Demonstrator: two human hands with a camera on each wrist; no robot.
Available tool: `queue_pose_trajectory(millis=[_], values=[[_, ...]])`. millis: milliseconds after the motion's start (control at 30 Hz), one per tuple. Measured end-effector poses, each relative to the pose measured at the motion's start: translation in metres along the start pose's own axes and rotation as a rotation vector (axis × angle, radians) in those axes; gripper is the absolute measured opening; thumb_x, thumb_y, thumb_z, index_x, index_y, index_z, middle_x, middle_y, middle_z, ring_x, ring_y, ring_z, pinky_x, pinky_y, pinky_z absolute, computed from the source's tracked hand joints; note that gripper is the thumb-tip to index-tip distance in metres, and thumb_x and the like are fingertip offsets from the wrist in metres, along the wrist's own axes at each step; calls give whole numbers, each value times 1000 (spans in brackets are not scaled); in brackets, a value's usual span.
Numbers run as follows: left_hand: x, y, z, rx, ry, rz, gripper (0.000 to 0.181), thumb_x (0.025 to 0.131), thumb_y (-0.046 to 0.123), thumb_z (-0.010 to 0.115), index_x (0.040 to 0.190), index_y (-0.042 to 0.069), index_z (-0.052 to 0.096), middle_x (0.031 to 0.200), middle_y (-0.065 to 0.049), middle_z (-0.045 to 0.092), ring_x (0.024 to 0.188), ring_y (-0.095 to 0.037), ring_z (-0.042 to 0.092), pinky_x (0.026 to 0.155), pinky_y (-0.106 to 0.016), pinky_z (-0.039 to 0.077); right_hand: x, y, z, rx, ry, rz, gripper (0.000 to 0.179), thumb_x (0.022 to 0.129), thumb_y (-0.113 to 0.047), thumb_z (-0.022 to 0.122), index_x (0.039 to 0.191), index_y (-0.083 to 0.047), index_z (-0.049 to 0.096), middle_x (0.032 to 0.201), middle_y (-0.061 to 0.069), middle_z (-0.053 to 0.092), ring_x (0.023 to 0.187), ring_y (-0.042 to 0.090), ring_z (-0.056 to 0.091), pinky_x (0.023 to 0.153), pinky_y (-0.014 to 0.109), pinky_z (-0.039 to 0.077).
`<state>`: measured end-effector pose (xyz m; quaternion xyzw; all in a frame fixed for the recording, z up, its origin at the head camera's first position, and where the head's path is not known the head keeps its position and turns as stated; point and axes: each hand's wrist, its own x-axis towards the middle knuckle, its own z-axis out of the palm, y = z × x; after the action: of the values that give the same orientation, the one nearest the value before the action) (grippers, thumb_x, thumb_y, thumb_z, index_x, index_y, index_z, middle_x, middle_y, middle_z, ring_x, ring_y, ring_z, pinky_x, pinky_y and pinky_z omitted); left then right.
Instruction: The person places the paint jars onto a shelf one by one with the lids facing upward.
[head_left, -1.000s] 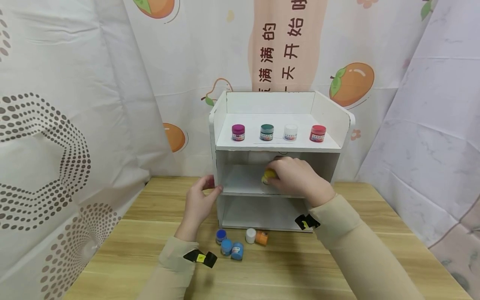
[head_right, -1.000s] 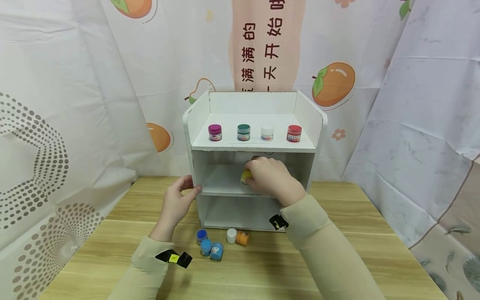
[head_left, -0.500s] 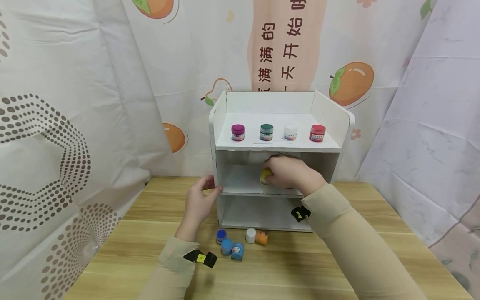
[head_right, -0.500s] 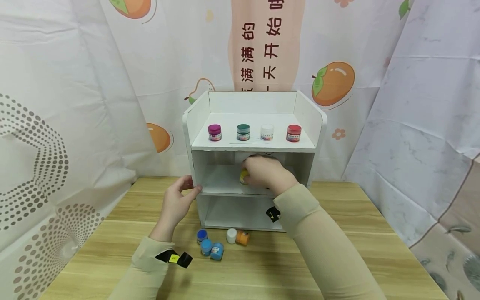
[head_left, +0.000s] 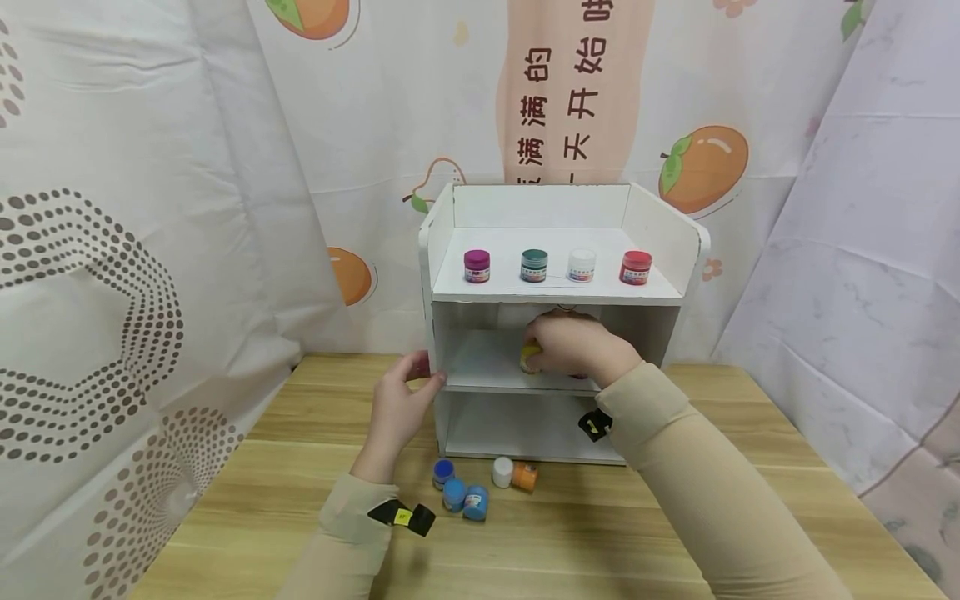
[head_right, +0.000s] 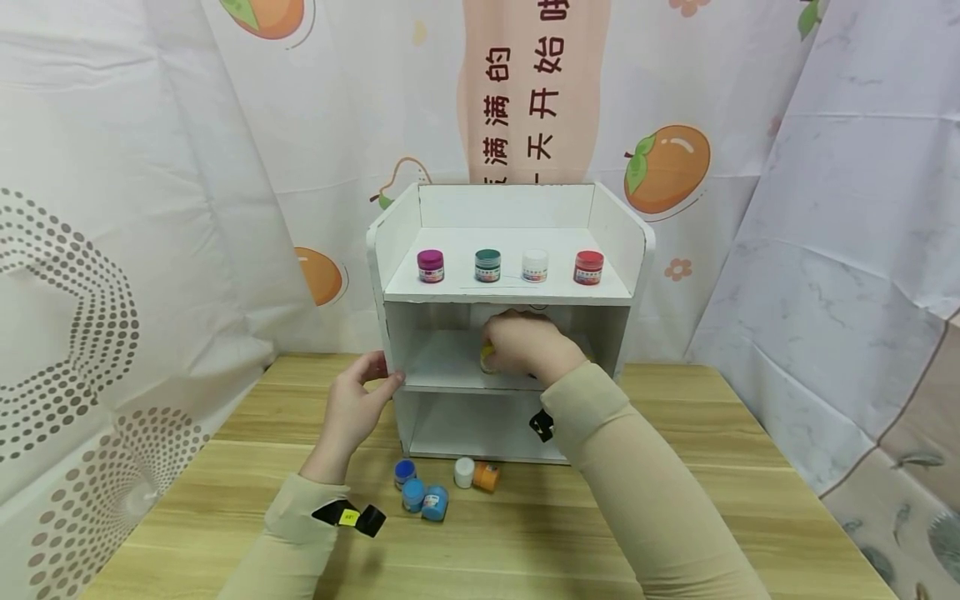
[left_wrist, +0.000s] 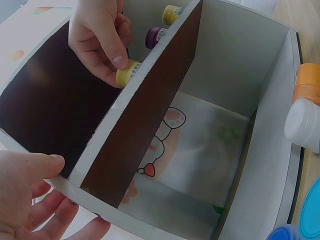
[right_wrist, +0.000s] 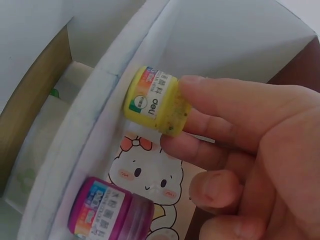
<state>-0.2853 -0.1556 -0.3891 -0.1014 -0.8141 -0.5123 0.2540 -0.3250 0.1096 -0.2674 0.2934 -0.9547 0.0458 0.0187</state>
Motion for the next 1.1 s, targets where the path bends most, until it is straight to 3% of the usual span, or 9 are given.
queue_pose_trajectory(millis=[767,1000,1100], values=[[-1,0,0,-11,-3,-7,38,94,21,76,128,6,67,117,-8,70,110,-27,65,82,-44,59,1,3,2,20,-10,6,10,91,-24,74,84,-19,69,74,-1,56,65,17,50,57,34,38],[-1,0,0,-7,-1,-7,39,94,21,76,128,7,66,117,-8,70,111,-26,65,83,-43,59,-3,3,0,12,17,-23,20,90,-25,75,78,-18,61,68,-1,47,61,16,46,55,32,33],[0,0,0,-12,-3,-9,39,94,22,76,128,6,66,117,-8,70,111,-26,65,83,-44,58,-5,2,-2,7,24,-31,18,91,-25,75,82,-17,63,69,-1,45,63,16,45,56,33,33]])
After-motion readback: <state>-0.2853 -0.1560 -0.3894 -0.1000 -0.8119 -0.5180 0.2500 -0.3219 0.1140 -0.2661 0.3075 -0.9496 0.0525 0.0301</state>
